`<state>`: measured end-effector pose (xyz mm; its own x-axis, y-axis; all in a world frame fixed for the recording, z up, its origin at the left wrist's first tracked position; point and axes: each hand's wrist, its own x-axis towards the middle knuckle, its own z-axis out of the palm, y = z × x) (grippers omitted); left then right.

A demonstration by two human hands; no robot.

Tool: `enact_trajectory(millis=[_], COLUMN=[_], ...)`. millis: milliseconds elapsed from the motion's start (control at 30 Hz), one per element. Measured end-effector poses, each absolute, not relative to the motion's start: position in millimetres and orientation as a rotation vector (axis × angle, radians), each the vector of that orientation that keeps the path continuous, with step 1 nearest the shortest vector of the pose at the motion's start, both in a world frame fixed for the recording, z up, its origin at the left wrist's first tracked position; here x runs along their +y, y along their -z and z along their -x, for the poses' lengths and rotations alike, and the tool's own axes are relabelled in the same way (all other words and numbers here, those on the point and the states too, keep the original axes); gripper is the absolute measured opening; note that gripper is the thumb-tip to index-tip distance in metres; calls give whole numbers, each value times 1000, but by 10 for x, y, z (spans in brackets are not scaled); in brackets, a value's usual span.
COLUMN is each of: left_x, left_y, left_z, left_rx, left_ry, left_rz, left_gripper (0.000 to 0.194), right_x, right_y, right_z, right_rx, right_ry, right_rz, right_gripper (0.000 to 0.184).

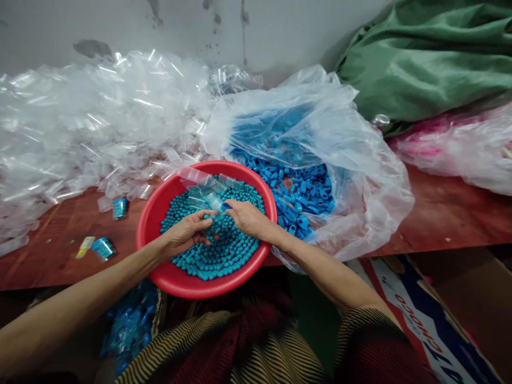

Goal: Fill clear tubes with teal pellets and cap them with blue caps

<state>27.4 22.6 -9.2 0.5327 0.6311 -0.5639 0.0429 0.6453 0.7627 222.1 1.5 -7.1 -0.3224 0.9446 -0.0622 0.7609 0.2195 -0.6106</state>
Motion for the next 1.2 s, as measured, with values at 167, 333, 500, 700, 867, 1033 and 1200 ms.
enact_trajectory(millis=[167,333,500,700,867,1033,1200], left_x=[186,141,93,77,56,26,-8], left_y=[97,132,146,87,74,72,43], left_z=[-266,-264,-281,-273,-295,-297,-293], left_rx=[934,921,916,1015,933,938,914], left_ry=[-478,-568,-521,-508,-524,-517,-543], left_rz=[-765,-728,-819,-929,-828,-855,-884], left_gripper=[32,34,46,52,47,48,54], right_x=[-66,-94,-103,-126,-199,-219,-240], right_y=[51,58,104,100,112,86,95], right_z=[-2175,-2165,-2122,-2140,-2080,-2062,-2063], right_rx=[-2223,-1978,-1763,-1967,-2050,-1808,-1879], right_ry=[-933,-1217,-1386,-795,-708,-809,-715], right_rz=[1370,1459,1330,1345,1192,1329,1325], right_gripper=[30,34,31,22,27,25,22])
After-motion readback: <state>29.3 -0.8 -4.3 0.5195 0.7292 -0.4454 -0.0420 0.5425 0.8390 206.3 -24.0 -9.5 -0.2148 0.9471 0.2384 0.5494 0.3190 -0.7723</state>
